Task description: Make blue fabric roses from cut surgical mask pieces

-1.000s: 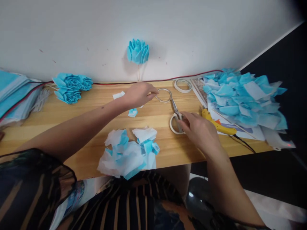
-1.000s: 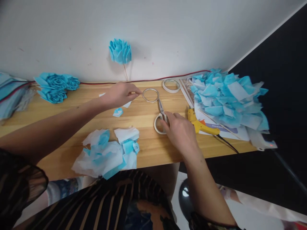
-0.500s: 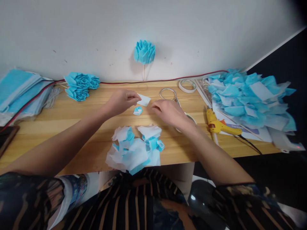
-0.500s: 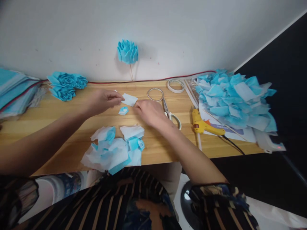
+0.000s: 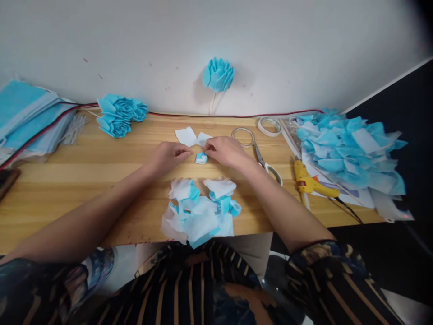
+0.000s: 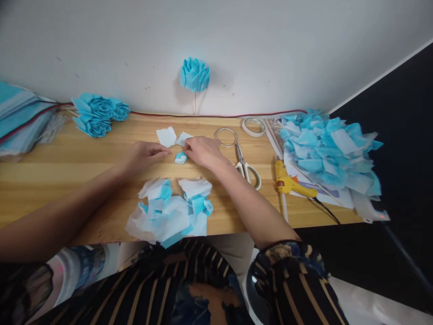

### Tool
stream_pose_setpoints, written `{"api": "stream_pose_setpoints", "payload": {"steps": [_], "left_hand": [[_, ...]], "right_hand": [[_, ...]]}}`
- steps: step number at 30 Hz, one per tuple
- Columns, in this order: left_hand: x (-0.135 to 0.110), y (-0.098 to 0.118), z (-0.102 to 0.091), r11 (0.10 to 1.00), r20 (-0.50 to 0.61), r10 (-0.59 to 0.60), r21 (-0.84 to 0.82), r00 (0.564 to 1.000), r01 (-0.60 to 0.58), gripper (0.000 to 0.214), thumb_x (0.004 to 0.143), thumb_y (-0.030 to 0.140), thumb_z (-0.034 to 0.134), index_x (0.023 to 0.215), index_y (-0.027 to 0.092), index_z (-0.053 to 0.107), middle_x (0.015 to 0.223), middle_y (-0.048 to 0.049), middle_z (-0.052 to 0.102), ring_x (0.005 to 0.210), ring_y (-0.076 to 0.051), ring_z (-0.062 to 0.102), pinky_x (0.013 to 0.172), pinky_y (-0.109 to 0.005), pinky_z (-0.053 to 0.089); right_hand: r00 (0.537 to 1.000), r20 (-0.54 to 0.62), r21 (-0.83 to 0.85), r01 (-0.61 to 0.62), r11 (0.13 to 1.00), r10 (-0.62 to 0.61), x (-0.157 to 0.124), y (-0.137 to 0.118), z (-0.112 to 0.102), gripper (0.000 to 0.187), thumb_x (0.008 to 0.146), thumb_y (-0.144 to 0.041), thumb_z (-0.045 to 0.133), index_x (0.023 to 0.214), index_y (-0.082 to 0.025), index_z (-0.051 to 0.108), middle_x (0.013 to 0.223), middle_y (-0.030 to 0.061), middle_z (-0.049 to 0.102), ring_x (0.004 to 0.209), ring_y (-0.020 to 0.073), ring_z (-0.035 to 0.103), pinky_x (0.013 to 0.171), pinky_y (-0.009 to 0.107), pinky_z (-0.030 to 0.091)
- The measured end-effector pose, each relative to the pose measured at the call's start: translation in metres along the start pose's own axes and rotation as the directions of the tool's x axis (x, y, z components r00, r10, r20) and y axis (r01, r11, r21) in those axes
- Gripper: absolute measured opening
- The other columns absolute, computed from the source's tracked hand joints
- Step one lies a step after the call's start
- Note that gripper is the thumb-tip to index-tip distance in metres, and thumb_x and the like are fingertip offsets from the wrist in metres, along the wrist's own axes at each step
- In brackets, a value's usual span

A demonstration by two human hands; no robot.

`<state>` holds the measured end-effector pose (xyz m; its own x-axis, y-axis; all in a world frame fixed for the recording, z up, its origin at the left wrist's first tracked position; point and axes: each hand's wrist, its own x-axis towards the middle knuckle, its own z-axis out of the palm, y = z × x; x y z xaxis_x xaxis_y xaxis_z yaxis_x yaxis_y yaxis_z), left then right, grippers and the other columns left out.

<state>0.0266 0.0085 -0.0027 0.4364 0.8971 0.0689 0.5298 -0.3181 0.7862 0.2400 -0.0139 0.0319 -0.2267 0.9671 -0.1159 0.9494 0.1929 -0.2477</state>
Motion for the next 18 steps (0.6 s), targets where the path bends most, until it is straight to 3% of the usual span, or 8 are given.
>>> {"api": "stream_pose_setpoints", "payload": {"steps": [6,11,15,18], "left_hand": [[-0.006,0.000,-0.001,0.995,-0.030,-0.002,-0.102,1.000,-0.001,0.021,0.084,0.033,0.066,0.085,0.020,0.082,0.075,-0.0014,0.074,0.066,-0.014,0.057,0.060,-0.024,0.035],[-0.008,0.007,-0.003,0.963,-0.013,0.000,-0.271,1.000,-0.004,0.027,0.082,0.039,0.067,0.090,0.018,0.080,0.076,-0.0012,0.072,0.066,-0.012,0.056,0.060,-0.023,0.038],[-0.009,0.010,-0.003,0.937,0.032,-0.057,-0.342,0.998,0.065,0.021,0.078,0.035,0.069,0.078,0.015,0.074,0.061,0.0023,0.060,0.055,-0.009,0.046,0.053,-0.022,0.033],[-0.009,0.011,-0.004,0.920,0.067,-0.104,-0.372,0.992,0.122,0.020,0.076,0.034,0.071,0.070,0.015,0.068,0.057,0.0034,0.055,0.052,-0.007,0.043,0.050,-0.020,0.031]], "right_hand": [[0.988,-0.112,0.099,0.114,0.989,-0.103,-0.005,0.003,0.002,0.015,0.090,-0.022,0.056,0.094,-0.021,0.071,0.096,0.0040,0.076,0.083,0.0181,0.063,0.065,0.027,0.033],[0.918,-0.329,0.149,0.282,0.948,-0.221,-0.018,0.000,-0.005,0.014,0.093,-0.022,0.055,0.089,-0.020,0.068,0.090,0.0034,0.072,0.086,0.0180,0.062,0.076,0.028,0.040],[0.885,-0.404,0.175,0.323,0.930,-0.231,-0.021,-0.003,0.001,0.013,0.093,-0.023,0.057,0.086,-0.021,0.067,0.088,0.0030,0.072,0.085,0.0188,0.062,0.078,0.030,0.042],[0.878,-0.442,0.356,0.361,0.862,-0.185,-0.018,-0.001,0.010,0.012,0.092,-0.023,0.058,0.092,-0.021,0.070,0.089,0.0023,0.073,0.084,0.0176,0.065,0.076,0.030,0.045]]}}
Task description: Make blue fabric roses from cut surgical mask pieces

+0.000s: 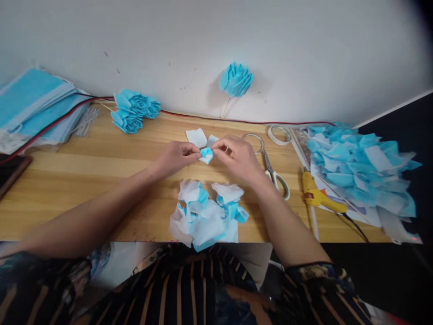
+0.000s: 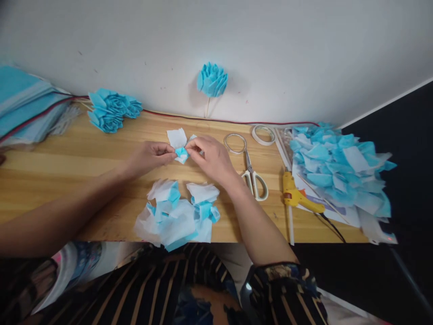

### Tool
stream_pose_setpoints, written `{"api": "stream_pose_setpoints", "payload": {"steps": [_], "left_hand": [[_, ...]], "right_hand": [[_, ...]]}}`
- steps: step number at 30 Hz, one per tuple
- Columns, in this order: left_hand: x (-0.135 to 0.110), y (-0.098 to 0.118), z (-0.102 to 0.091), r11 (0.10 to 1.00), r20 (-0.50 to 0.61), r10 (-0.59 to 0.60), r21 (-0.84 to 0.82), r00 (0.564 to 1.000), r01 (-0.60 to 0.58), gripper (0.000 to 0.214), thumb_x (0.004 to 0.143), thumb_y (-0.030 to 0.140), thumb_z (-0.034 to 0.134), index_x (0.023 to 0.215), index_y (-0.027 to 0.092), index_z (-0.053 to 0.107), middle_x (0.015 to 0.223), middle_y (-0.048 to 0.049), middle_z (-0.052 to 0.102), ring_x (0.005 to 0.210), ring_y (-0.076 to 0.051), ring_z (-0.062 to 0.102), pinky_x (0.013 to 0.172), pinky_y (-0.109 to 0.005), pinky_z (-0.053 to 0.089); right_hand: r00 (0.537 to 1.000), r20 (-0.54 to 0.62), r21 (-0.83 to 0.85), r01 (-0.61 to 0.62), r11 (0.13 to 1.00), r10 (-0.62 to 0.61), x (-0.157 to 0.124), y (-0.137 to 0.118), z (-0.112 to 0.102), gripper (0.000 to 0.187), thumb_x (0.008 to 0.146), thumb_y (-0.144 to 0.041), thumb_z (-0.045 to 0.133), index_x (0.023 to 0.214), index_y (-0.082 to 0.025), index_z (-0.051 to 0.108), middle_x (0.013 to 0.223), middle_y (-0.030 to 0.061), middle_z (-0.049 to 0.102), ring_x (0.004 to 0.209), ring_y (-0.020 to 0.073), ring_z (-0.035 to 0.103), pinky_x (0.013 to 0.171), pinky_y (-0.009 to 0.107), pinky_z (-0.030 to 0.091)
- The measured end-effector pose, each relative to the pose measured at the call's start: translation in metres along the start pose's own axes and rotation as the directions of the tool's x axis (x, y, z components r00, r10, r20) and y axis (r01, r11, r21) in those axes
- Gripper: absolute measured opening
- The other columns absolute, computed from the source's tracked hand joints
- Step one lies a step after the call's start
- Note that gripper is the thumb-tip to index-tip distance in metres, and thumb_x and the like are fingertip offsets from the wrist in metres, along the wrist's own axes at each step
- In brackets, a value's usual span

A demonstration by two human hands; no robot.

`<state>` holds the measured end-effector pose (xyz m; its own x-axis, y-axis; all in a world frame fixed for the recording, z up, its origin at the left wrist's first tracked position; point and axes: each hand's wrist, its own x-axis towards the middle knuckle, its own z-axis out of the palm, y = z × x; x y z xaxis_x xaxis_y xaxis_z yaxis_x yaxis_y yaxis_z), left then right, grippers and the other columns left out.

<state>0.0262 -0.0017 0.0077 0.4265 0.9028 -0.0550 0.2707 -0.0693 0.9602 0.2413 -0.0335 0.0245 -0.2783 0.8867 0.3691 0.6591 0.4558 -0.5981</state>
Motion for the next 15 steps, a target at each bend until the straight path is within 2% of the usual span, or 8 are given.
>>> {"api": "stream_pose_setpoints", "payload": {"steps": [3,5,7,10,12,15], "left_hand": [[0.000,0.001,-0.001,0.995,-0.032,-0.044,-0.087,0.999,0.041,0.022,0.076,0.034,0.071,0.068,0.016,0.063,0.055,0.0033,0.055,0.049,-0.007,0.046,0.047,-0.019,0.034],[0.001,0.001,-0.002,0.987,-0.062,-0.066,-0.149,0.996,0.056,0.023,0.076,0.035,0.071,0.068,0.016,0.061,0.056,0.0028,0.057,0.049,-0.007,0.047,0.046,-0.019,0.035],[0.002,0.000,-0.002,0.979,-0.080,-0.073,-0.194,0.994,0.056,0.024,0.076,0.036,0.071,0.068,0.015,0.062,0.057,0.0021,0.058,0.048,-0.006,0.048,0.046,-0.018,0.036],[0.001,-0.001,-0.001,0.966,-0.077,-0.067,-0.253,0.995,0.046,0.027,0.077,0.040,0.073,0.071,0.015,0.064,0.060,0.0009,0.062,0.049,-0.006,0.051,0.047,-0.018,0.040],[0.001,-0.002,0.000,0.957,-0.059,-0.063,-0.287,0.996,0.043,0.030,0.077,0.042,0.075,0.072,0.014,0.066,0.061,0.0003,0.064,0.049,-0.006,0.051,0.048,-0.019,0.042],[0.000,-0.002,0.002,0.950,-0.023,-0.048,-0.311,0.999,0.039,0.033,0.076,0.045,0.077,0.071,0.014,0.065,0.060,0.0007,0.063,0.049,-0.006,0.052,0.049,-0.019,0.043]], "right_hand": [[0.990,-0.078,0.254,-0.093,0.963,0.116,-0.002,0.007,0.003,0.024,0.097,-0.028,0.052,0.115,-0.023,0.067,0.092,0.0014,0.074,0.082,0.0158,0.067,0.075,0.029,0.049],[0.975,-0.132,0.326,-0.127,0.937,0.179,-0.003,0.008,0.004,0.026,0.098,-0.031,0.050,0.118,-0.023,0.065,0.088,0.0007,0.073,0.079,0.0150,0.066,0.073,0.029,0.050],[0.970,-0.155,0.304,-0.132,0.944,0.185,-0.004,0.003,0.005,0.019,0.097,-0.032,0.053,0.104,-0.022,0.068,0.083,-0.0002,0.071,0.073,0.0139,0.063,0.069,0.028,0.048],[0.987,-0.117,0.197,-0.084,0.977,0.109,-0.005,-0.008,0.010,0.014,0.093,-0.028,0.060,0.081,-0.021,0.066,0.074,-0.0016,0.067,0.065,0.0121,0.057,0.064,0.026,0.043],[0.996,-0.074,0.131,-0.040,0.991,0.050,-0.006,-0.014,0.015,0.014,0.091,-0.025,0.061,0.078,-0.021,0.065,0.074,-0.0013,0.067,0.066,0.0125,0.057,0.064,0.026,0.043],[0.999,-0.051,0.067,-0.008,0.998,0.011,-0.008,-0.016,0.022,0.011,0.091,-0.022,0.060,0.083,-0.022,0.067,0.080,0.0005,0.070,0.072,0.0144,0.060,0.070,0.028,0.044]]}}
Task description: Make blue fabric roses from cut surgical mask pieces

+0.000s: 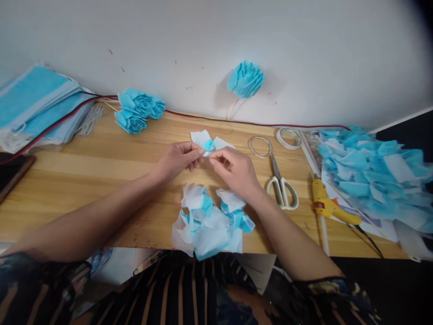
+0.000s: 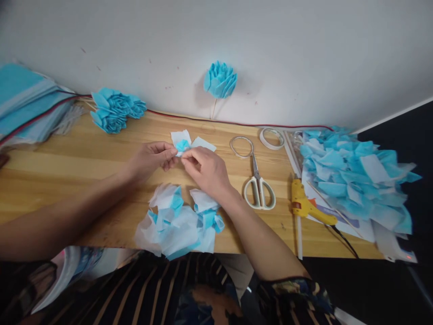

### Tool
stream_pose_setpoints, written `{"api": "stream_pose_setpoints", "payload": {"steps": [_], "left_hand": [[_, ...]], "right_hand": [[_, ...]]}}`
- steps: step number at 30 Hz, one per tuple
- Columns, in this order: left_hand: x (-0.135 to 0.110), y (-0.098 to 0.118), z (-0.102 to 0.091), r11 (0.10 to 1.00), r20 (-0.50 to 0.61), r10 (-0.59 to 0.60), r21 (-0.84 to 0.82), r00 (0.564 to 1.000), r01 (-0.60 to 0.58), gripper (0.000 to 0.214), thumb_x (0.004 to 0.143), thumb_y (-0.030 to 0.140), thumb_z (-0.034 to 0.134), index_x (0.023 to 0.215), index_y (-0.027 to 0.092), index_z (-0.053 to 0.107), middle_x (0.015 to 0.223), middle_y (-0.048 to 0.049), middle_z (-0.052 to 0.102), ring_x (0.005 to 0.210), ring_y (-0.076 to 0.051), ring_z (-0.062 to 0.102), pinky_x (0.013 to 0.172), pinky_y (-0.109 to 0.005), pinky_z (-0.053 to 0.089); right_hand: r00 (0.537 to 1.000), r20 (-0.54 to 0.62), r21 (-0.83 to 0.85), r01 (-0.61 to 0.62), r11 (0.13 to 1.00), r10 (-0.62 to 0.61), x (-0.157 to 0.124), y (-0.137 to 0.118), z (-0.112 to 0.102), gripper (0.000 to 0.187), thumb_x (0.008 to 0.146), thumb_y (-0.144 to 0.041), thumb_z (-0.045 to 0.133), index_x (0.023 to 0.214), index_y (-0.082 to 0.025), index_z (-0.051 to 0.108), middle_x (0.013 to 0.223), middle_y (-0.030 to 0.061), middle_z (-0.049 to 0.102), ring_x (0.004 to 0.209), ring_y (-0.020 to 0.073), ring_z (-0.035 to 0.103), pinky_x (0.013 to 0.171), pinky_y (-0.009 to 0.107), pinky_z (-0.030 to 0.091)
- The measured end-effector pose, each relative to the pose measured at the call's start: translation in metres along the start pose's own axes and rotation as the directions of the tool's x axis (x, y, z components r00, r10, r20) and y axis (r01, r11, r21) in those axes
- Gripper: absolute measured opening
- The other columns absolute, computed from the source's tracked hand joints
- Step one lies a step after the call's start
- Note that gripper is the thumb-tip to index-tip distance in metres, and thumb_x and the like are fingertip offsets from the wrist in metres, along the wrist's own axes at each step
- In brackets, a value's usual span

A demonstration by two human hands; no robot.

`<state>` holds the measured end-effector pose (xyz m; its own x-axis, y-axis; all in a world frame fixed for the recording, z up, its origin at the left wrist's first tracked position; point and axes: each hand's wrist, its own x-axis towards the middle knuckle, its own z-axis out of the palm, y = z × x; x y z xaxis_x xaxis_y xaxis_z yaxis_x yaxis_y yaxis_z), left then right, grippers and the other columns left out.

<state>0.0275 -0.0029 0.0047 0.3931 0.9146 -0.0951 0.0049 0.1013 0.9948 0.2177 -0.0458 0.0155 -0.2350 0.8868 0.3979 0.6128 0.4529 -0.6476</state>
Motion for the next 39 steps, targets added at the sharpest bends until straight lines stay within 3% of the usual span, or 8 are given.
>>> {"api": "stream_pose_setpoints", "payload": {"steps": [7,20,39], "left_hand": [[0.0001,-0.0016,0.0017,1.000,0.056,-0.004,-0.013,0.998,0.005,0.031,0.077,0.043,0.076,0.072,0.014,0.066,0.062,0.0008,0.064,0.051,-0.006,0.053,0.051,-0.019,0.043],[-0.0036,-0.0019,0.0053,0.992,0.020,0.080,0.095,0.997,-0.081,0.018,0.074,0.031,0.074,0.074,0.015,0.065,0.061,0.0024,0.059,0.053,-0.007,0.051,0.052,-0.020,0.044],[-0.0034,0.0000,0.0045,0.993,0.031,0.070,0.091,0.997,-0.073,0.017,0.074,0.031,0.072,0.073,0.017,0.063,0.061,0.0028,0.058,0.053,-0.007,0.051,0.052,-0.019,0.044]], "right_hand": [[0.999,-0.029,-0.064,-0.022,0.998,0.020,-0.0018,0.0035,0.0012,0.012,0.092,-0.020,0.060,0.087,-0.022,0.070,0.082,0.0012,0.071,0.075,0.0157,0.062,0.073,0.029,0.045],[0.999,-0.031,-0.114,-0.021,0.993,0.018,-0.0023,0.0054,0.0050,0.005,0.088,-0.020,0.063,0.085,-0.023,0.068,0.082,0.0012,0.073,0.075,0.0160,0.063,0.071,0.029,0.045],[0.997,0.023,0.022,-0.073,0.997,0.072,-0.0022,0.0032,0.0012,0.014,0.092,-0.023,0.059,0.085,-0.022,0.070,0.076,-0.0008,0.067,0.069,0.0134,0.058,0.069,0.027,0.043]]}}
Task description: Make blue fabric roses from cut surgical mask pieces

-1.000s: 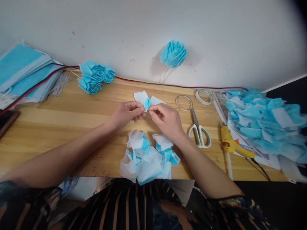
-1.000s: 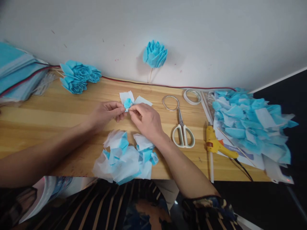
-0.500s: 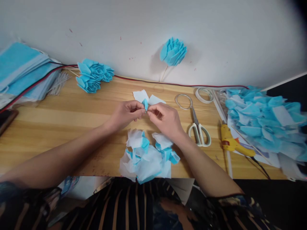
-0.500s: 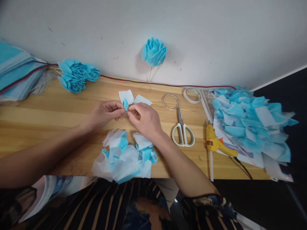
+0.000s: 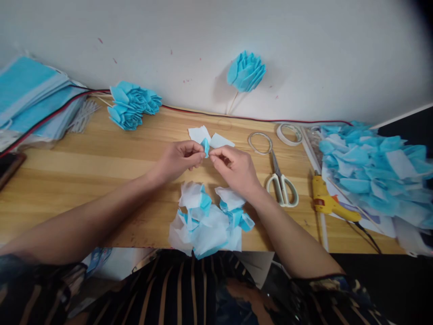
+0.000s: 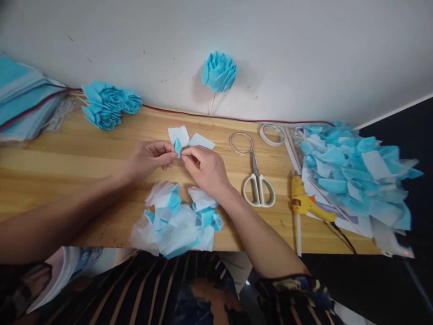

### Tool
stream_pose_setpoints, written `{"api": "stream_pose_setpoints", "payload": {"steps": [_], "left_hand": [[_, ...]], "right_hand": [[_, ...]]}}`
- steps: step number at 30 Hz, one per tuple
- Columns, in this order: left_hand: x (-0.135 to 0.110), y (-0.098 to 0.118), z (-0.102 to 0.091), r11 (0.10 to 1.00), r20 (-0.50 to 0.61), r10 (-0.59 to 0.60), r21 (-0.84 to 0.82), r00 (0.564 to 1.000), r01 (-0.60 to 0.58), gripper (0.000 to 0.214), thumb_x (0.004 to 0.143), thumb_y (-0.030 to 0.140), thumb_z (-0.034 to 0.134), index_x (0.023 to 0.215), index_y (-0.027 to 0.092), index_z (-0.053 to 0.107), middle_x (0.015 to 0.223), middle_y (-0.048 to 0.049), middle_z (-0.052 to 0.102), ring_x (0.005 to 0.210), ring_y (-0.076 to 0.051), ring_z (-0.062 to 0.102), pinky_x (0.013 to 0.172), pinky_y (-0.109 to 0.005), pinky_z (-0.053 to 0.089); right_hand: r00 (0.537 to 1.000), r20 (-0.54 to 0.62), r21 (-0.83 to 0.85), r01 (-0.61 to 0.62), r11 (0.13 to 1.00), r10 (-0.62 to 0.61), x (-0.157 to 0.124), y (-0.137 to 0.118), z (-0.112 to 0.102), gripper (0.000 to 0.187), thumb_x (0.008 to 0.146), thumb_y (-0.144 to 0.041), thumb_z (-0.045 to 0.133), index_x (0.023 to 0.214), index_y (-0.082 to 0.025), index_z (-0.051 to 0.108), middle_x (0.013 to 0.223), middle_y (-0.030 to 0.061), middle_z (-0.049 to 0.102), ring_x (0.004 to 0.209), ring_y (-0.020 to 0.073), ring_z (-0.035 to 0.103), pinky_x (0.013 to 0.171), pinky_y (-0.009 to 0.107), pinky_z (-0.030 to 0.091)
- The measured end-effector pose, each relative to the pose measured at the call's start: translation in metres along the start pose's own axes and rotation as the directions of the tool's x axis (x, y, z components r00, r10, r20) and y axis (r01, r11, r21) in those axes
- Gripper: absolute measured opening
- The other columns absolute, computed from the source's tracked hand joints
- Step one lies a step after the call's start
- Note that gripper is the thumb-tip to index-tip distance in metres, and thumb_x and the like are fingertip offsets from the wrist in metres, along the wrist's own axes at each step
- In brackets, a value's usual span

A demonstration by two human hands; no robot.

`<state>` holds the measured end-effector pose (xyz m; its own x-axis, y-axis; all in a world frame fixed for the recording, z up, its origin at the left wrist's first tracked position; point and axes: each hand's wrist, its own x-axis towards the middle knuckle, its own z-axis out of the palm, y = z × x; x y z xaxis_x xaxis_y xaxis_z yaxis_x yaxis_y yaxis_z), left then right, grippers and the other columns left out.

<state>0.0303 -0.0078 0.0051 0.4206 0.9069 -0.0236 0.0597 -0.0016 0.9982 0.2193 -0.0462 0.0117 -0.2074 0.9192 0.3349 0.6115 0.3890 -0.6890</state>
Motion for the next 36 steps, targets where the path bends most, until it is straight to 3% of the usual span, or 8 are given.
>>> {"api": "stream_pose_setpoints", "payload": {"steps": [8,11,14,17,19,21,31,36], "left_hand": [[0.001,-0.001,-0.002,1.000,-0.001,-0.010,-0.021,1.000,0.010,0.017,0.074,0.030,0.074,0.074,0.016,0.063,0.061,0.0026,0.060,0.052,-0.007,0.051,0.051,-0.019,0.044],[0.002,0.000,-0.005,0.998,-0.012,-0.010,-0.070,1.000,0.009,0.020,0.076,0.032,0.075,0.074,0.016,0.062,0.061,0.0016,0.062,0.051,-0.007,0.052,0.050,-0.019,0.044],[0.003,0.001,-0.006,0.987,0.020,-0.027,-0.159,0.999,0.030,0.025,0.078,0.036,0.076,0.073,0.016,0.061,0.061,0.0005,0.063,0.051,-0.007,0.054,0.050,-0.019,0.044],[0.003,0.002,-0.006,0.972,0.084,-0.043,-0.228,0.996,0.061,0.029,0.077,0.039,0.079,0.073,0.017,0.061,0.060,0.0004,0.063,0.050,-0.007,0.054,0.049,-0.019,0.044],[0.002,0.002,-0.006,0.968,0.119,-0.056,-0.236,0.991,0.083,0.030,0.076,0.040,0.080,0.073,0.017,0.061,0.061,0.0005,0.063,0.050,-0.007,0.055,0.049,-0.019,0.044],[0.002,0.002,-0.005,0.971,0.140,-0.070,-0.216,0.988,0.099,0.030,0.075,0.039,0.080,0.072,0.017,0.060,0.062,0.0006,0.063,0.051,-0.008,0.056,0.049,-0.019,0.044],[0.004,-0.001,-0.006,0.991,0.089,-0.080,-0.100,0.993,0.089,0.022,0.078,0.035,0.073,0.073,0.017,0.060,0.060,0.0010,0.061,0.050,-0.008,0.053,0.049,-0.020,0.042],[-0.004,0.009,-0.004,0.996,-0.173,0.084,0.009,0.981,-0.084,0.018,0.086,0.034,0.065,0.077,0.019,0.060,0.060,0.0029,0.055,0.051,-0.009,0.046,0.049,-0.022,0.037]], "right_hand": [[1.000,0.019,0.035,0.018,0.999,-0.019,0.000,-0.005,-0.005,0.018,0.093,-0.022,0.055,0.088,-0.020,0.073,0.080,0.0012,0.072,0.072,0.0137,0.061,0.068,0.027,0.042],[0.993,-0.037,0.138,-0.104,0.985,0.110,0.002,-0.003,-0.011,0.019,0.093,-0.027,0.056,0.082,-0.020,0.070,0.077,0.0010,0.072,0.068,0.0134,0.061,0.064,0.027,0.043],[0.947,-0.075,0.334,-0.270,0.903,0.311,0.006,0.005,-0.015,0.018,0.089,-0.034,0.061,0.079,-0.021,0.067,0.072,0.0002,0.068,0.063,0.0127,0.058,0.059,0.026,0.044],[0.904,0.123,0.550,-0.405,0.730,0.409,0.009,0.011,-0.017,0.020,0.083,-0.039,0.067,0.092,-0.021,0.072,0.081,0.0011,0.070,0.069,0.0131,0.060,0.056,0.024,0.046],[0.879,0.276,0.633,-0.470,0.615,0.388,0.009,0.012,-0.017,0.024,0.081,-0.041,0.070,0.093,-0.021,0.073,0.088,0.0025,0.071,0.076,0.0134,0.063,0.058,0.023,0.049],[0.864,0.360,0.663,-0.502,0.555,0.350,0.008,0.011,-0.016,0.023,0.079,-0.042,0.073,0.086,-0.020,0.072,0.090,0.0034,0.072,0.077,0.0127,0.064,0.060,0.023,0.050],[0.861,0.366,0.619,-0.509,0.598,0.354,0.007,0.009,-0.013,0.028,0.075,-0.043,0.078,0.070,-0.018,0.066,0.073,-0.0014,0.067,0.060,0.0069,0.055,0.058,0.020,0.046],[0.894,0.221,0.617,-0.438,0.654,0.391,0.008,0.005,-0.007,0.028,0.074,-0.042,0.075,0.065,-0.020,0.062,0.068,-0.0025,0.061,0.059,0.0087,0.050,0.053,0.022,0.044]]}}
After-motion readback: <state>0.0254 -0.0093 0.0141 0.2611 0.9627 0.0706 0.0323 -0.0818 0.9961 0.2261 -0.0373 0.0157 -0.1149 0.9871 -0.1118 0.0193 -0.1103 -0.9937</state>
